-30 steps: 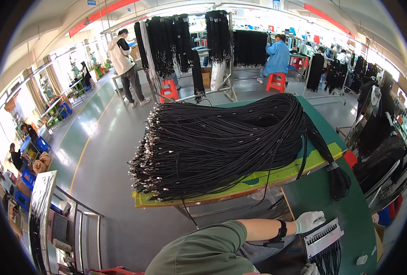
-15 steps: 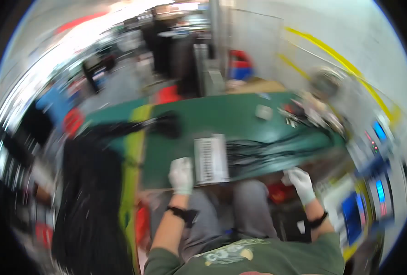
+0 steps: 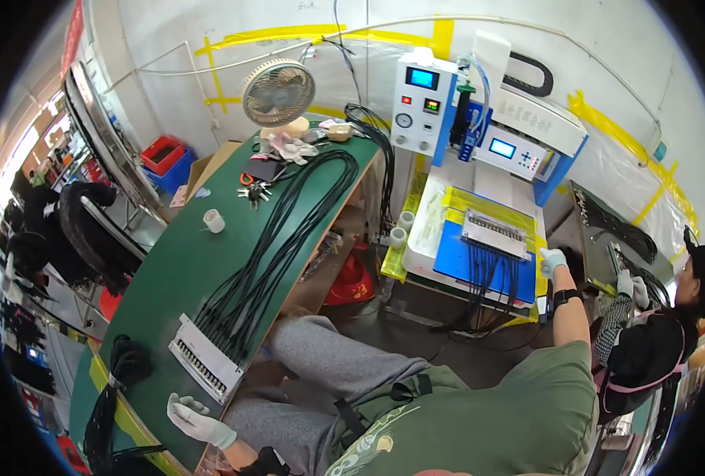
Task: The person gathers black cables and aligns them into a metal fixture before moving the fixture into a machine. After the machine process, the person removes the cables from the fixture and sets them aside.
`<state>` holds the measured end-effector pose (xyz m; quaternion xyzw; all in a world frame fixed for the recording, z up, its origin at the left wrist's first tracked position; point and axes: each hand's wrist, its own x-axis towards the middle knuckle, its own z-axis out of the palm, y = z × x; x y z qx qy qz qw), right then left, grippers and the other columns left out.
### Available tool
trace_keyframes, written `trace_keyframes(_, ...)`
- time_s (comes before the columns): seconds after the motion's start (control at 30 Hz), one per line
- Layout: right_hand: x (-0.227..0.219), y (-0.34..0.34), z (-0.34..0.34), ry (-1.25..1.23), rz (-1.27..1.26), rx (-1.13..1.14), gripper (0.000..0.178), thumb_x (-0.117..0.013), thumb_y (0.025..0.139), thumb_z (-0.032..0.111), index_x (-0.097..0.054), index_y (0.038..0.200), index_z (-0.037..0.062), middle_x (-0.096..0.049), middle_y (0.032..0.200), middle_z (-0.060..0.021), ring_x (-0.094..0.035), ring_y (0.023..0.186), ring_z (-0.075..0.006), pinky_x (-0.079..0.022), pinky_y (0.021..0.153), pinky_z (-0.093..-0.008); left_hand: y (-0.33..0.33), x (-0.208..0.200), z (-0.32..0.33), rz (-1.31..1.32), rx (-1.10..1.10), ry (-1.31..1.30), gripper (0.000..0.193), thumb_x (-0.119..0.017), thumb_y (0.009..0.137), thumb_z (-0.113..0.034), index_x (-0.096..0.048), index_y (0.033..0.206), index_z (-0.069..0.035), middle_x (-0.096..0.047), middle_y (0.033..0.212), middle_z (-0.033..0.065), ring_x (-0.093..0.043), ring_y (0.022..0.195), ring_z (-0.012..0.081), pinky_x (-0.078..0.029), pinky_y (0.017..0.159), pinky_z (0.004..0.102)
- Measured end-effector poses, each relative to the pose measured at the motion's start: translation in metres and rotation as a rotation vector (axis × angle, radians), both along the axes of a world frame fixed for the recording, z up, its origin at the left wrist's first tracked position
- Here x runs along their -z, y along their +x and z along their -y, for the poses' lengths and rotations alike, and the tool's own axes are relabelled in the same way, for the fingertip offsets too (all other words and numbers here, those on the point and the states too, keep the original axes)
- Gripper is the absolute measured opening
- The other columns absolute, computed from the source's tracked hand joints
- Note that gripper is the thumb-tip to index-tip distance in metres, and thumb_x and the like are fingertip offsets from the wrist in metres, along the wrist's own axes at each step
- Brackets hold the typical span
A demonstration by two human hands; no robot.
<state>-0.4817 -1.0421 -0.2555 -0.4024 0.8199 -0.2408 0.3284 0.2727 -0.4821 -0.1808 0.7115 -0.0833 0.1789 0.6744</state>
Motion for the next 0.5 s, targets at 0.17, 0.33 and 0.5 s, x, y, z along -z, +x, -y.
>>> trace_keyframes(0.17,0.003,0.034,-0.003,-0.115,-0.199,-0.055,0.05,-0.069,0.088,0.05,-0.07,0.114,0.0071,-0.072,0.093,-0.0192,-0.07,0.091,-0.032,-0.054,0.082,-0.0434,-0.027,-0.026,0.031,0.08,0.083,-0.028,0.033,-0.045,0.108,-0.03,-0.06,0.119,-0.003,-0.055,0.085,-0.0018,-0.045,0.063,0.0045,-0.034,0.052,0.0187)
trace_keyframes(0.33,-0.03,0.103,-0.029,-0.122,-0.614,-0.028,0.068,-0.068,0.084,0.059,-0.067,0.123,0.0024,-0.069,0.111,-0.0263,-0.066,0.111,-0.0368,-0.053,0.094,-0.0458,-0.057,-0.038,0.045,0.092,0.167,-0.003,0.033,-0.043,0.109,-0.029,-0.059,0.117,-0.001,-0.055,0.082,-0.0009,-0.044,0.061,0.0057,-0.032,0.051,0.0193)
trace_keyframes(0.5,-0.056,0.121,-0.045,-0.259,-0.673,0.02,0.07,-0.067,0.085,0.061,-0.066,0.129,0.0071,-0.067,0.123,-0.0249,-0.061,0.121,-0.038,-0.051,0.098,-0.0468,-0.07,-0.029,0.044,0.023,0.256,0.008,0.03,-0.044,0.108,-0.028,-0.059,0.113,-0.003,-0.053,0.076,-0.0017,-0.043,0.057,0.0049,-0.032,0.05,0.0186)
